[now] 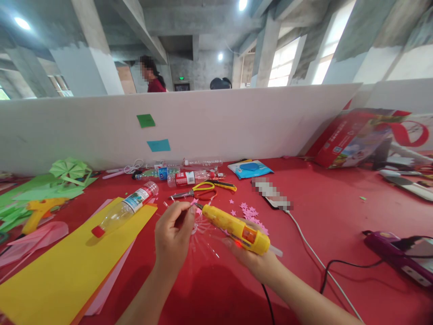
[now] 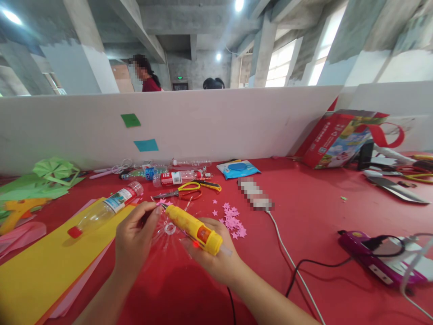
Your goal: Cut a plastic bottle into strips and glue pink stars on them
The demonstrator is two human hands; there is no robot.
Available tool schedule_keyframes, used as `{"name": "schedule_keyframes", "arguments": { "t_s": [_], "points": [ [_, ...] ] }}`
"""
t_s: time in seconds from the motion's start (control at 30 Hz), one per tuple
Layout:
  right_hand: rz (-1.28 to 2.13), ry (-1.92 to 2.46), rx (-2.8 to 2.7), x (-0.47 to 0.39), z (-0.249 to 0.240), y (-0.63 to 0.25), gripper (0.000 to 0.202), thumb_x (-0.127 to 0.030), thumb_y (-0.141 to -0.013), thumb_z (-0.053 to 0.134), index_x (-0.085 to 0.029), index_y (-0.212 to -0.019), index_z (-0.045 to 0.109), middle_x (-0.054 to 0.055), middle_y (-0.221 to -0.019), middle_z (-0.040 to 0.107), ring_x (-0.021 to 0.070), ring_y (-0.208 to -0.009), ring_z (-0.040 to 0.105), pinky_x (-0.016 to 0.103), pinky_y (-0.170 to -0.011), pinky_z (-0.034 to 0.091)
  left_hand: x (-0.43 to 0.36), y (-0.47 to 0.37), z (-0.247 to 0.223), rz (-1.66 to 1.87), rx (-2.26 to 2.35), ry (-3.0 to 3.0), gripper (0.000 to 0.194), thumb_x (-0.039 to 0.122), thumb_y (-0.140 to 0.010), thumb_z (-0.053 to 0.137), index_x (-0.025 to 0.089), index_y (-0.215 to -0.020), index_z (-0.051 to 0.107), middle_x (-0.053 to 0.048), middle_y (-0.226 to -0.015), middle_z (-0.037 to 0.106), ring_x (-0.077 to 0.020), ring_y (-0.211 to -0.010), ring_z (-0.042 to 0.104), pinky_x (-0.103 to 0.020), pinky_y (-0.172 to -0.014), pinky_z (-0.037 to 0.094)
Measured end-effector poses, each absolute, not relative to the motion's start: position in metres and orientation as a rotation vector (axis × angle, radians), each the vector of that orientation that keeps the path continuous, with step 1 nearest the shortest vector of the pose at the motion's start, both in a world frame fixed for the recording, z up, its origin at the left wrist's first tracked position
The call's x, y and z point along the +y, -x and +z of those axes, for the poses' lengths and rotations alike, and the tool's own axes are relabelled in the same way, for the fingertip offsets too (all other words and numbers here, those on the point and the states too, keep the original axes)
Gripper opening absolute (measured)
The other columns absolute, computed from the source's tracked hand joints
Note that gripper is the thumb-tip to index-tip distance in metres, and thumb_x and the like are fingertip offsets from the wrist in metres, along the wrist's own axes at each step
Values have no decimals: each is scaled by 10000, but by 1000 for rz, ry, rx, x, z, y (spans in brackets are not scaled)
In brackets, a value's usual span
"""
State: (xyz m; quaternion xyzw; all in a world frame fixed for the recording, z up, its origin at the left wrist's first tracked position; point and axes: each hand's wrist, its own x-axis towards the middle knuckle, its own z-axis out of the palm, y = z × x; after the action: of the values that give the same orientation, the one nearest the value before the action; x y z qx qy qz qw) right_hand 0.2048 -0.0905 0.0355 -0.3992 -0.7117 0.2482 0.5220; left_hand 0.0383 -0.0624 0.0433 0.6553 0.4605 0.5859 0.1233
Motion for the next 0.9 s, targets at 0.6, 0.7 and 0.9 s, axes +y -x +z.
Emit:
{"name": "schedule_keyframes", "arguments": {
  "t_s": [0.6,0.7,0.9],
  "points": [
    [673,965,-1684,-90,37,-203,273,-295,-744,532,-217,-550,356,-29,-537,388,111,-477,394,237,-450,331,-62,-38,43,1701,1369,-1916,121,262,-815,521,190,-752,595,19,-659,575,-105,-601,515,-204,-576,418],
    [688,990,-1702,-90,39,-203,252,-283,-734,521,-213,-551,361,-30,-537,389,105,-468,383,234,-443,320,-62,-38,43,1698,1377,-1917,125,272,-816,520,191,-753,591,13,-666,576,-111,-606,516,-211,-578,424],
    [670,948,-1705,-89,39,-203,280,-266,-741,535,-214,-527,361,-38,-515,373,100,-447,365,229,-422,303,-60,-36,42,1700,1402,-2051,114,246,-830,502,199,-758,577,17,-658,558,-110,-599,504,-213,-574,407]
  ]
}}
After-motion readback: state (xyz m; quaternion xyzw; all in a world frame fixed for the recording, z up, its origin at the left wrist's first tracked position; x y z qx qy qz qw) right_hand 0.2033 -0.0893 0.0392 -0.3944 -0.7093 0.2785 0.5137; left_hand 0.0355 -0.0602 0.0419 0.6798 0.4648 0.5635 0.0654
